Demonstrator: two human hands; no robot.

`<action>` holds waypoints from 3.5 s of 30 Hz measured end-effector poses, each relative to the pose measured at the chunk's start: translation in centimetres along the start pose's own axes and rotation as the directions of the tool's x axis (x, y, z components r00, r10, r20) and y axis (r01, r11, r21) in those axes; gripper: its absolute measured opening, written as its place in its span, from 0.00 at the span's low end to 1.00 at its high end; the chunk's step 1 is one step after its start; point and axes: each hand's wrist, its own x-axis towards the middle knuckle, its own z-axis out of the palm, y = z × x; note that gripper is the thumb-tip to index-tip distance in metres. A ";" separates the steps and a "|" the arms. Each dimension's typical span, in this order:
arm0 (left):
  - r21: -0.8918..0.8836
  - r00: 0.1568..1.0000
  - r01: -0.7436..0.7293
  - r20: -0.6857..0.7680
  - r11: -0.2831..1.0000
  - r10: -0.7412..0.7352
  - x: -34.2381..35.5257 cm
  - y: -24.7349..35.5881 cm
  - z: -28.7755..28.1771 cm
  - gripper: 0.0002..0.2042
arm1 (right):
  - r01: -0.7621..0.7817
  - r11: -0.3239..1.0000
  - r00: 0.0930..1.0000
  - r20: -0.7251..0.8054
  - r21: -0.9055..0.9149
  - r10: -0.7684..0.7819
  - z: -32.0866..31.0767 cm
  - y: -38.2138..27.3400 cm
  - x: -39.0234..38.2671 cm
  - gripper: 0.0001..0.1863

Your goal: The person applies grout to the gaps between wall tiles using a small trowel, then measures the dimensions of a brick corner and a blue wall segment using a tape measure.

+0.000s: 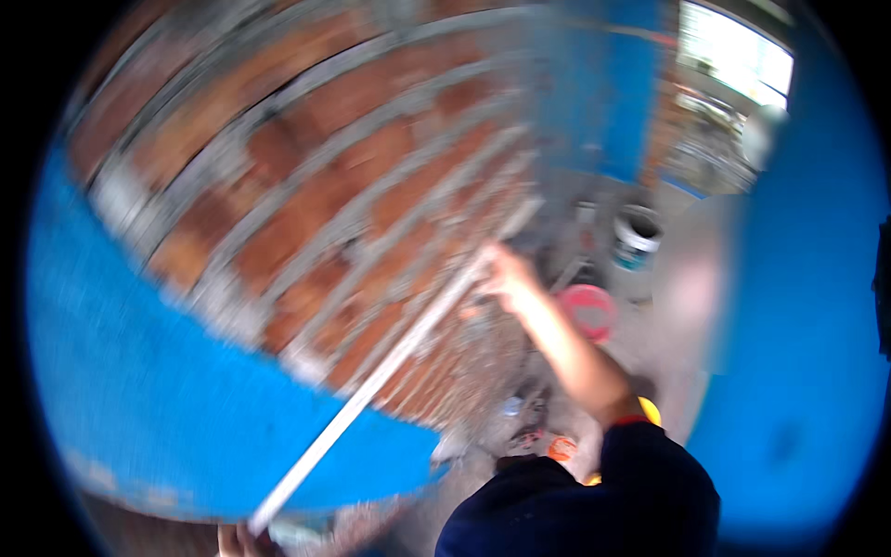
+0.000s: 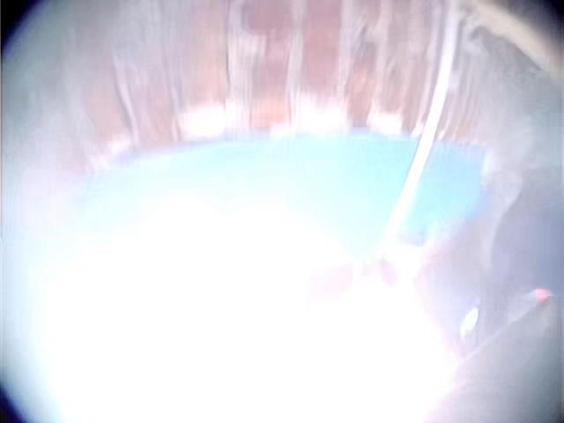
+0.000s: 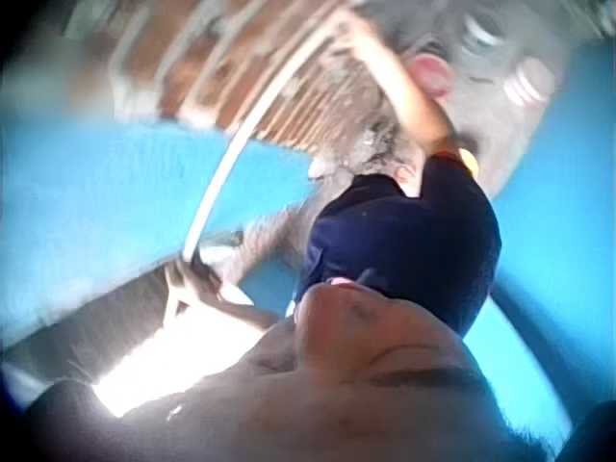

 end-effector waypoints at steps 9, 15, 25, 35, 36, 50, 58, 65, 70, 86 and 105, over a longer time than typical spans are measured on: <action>0.339 0.962 -0.267 0.152 0.902 0.228 2.7 -0.2 -2.1 0.02 | 0.159 0.979 0.973 0.148 0.127 -0.177 -10.5 -0.4 4.2 0.22; 0.399 0.962 -0.273 0.127 0.876 0.242 1.7 0.4 -2.1 0.02 | 0.103 0.989 0.977 0.177 0.107 -0.121 -8.6 -1.2 4.4 0.20; 0.430 0.942 -0.335 0.173 0.838 0.287 2.4 -0.7 -1.0 0.04 | 0.116 0.989 0.980 0.150 0.091 -0.128 -8.3 -1.7 4.7 0.13; 0.568 0.953 -0.301 0.153 0.766 0.261 0.6 -2.2 -2.0 0.03 | 0.267 0.963 0.959 0.083 0.041 -0.270 -8.5 -0.4 6.2 0.14; 0.597 0.951 -0.308 0.159 0.741 0.267 0.7 -2.4 -1.6 0.03 | 0.243 0.969 0.964 0.104 0.041 -0.246 -9.4 -1.0 6.7 0.15; 0.567 0.969 -0.248 0.151 0.785 0.197 -0.7 -4.8 -2.0 0.08 | 0.044 0.988 0.980 0.184 0.151 -0.072 -9.1 -0.9 7.8 0.13; 0.714 0.859 0.005 -0.361 0.700 0.362 -2.7 -6.2 -1.1 0.39 | 0.171 0.983 0.929 0.320 0.066 -0.183 -9.5 -1.3 7.6 0.16; 0.041 0.542 0.036 -0.840 0.999 0.015 -2.2 -14.2 -4.8 0.45 | 0.016 0.993 0.936 0.348 0.113 -0.055 -8.7 -0.6 7.5 0.17; -0.279 0.560 -0.076 -0.806 0.957 -0.191 1.7 -16.7 -7.1 0.20 | 0.797 0.163 0.526 0.537 -0.581 -0.659 -15.3 -0.5 17.2 0.13; -0.672 0.637 -0.211 -0.646 0.710 -0.421 4.3 -21.0 -15.2 0.12 | -0.925 -0.288 0.212 0.966 0.247 0.148 -14.3 -2.2 18.0 0.16; -0.578 0.707 -0.204 -0.646 0.790 -0.289 1.5 -22.6 -18.4 0.24 | 0.061 0.995 0.958 0.285 -0.076 -0.037 -5.8 -5.9 8.0 0.14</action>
